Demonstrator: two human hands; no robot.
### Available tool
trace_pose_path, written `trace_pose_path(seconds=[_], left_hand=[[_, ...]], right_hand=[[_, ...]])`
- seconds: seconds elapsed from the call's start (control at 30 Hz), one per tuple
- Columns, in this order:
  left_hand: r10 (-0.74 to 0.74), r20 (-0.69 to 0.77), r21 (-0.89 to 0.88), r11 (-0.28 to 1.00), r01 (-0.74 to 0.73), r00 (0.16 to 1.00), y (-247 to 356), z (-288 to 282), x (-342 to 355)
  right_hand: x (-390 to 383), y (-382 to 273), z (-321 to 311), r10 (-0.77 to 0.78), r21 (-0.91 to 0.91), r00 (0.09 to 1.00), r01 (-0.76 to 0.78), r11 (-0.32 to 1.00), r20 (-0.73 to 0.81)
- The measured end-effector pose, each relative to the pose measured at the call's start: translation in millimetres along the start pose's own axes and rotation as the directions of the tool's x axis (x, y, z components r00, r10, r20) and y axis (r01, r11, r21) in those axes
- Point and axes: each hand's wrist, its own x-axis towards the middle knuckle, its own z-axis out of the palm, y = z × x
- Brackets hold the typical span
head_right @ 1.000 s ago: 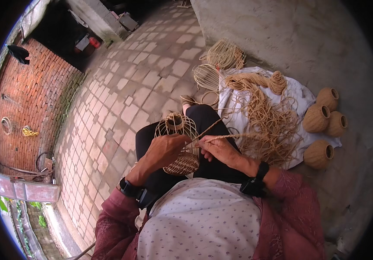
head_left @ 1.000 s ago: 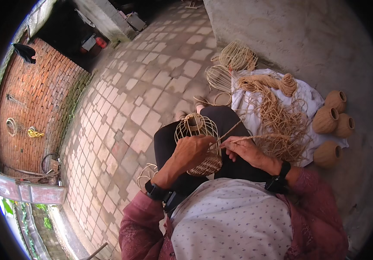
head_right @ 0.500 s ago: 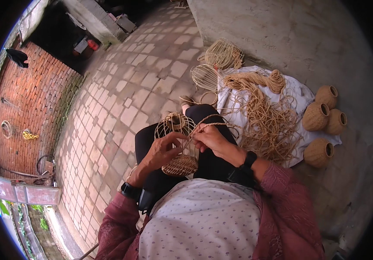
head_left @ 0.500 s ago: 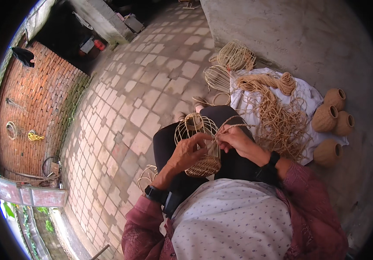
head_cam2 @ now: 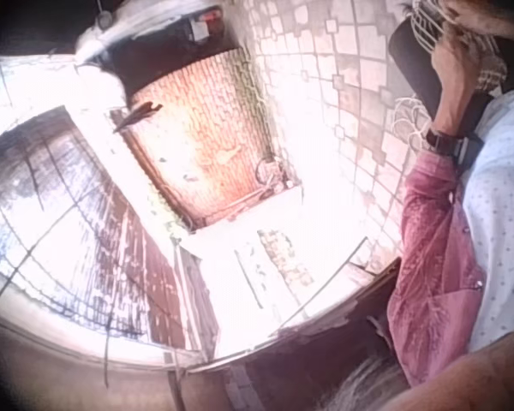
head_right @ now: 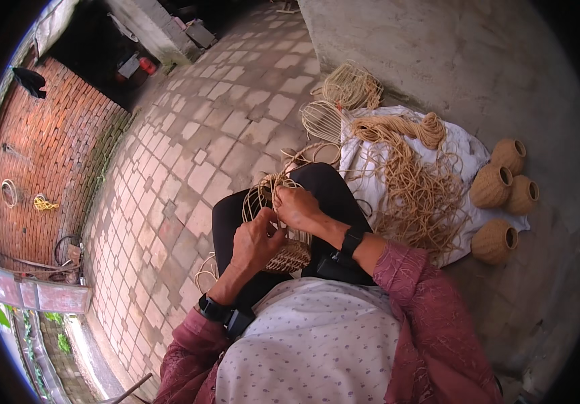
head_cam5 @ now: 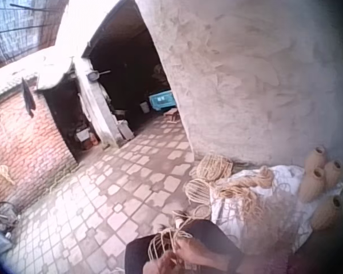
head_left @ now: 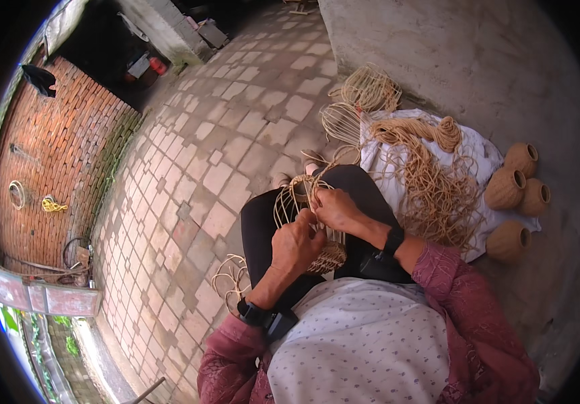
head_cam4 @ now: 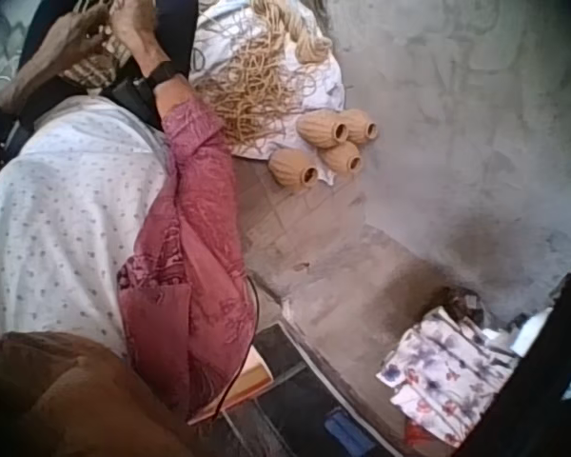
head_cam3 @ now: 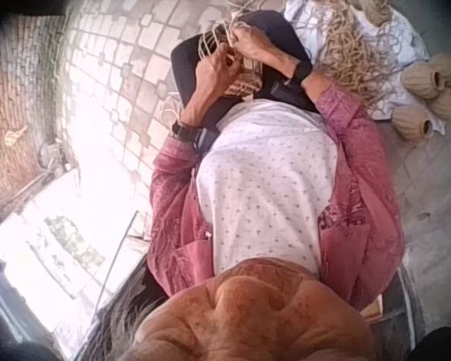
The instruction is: Weaving a small wicker basket by hand.
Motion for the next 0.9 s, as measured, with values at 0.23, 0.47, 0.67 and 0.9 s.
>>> trace_pose_path(seconds=[0.23,0.47,0.67,0.9], left_hand=[[-0.171,0.034,-0.510,0.844,0.165,0.985,-30.4,5.9,-28.0],[0.010,0.163,-0.390,0.919,0.055,0.987,-26.4,-19.2,-34.6],[0.034,0.211,-0.391,0.919,0.053,0.977,-28.3,-15.0,-36.7],[0.106,-0.134,-0.271,0.952,-0.139,0.985,-9.7,-26.6,-31.5]], right_hand=[[-2.2,-19.0,4.9,-0.237,-0.059,0.971,0.235,0.970,-0.035],[-58.4,-9.2,-23.5,-0.109,0.775,0.984,-0.042,0.631,0.142],[-86.6,35.1,-35.5,-0.024,0.820,0.948,-0.261,0.510,0.317],[-89.6,47.4,-42.5,0.217,0.845,0.943,-0.325,0.424,0.254]])
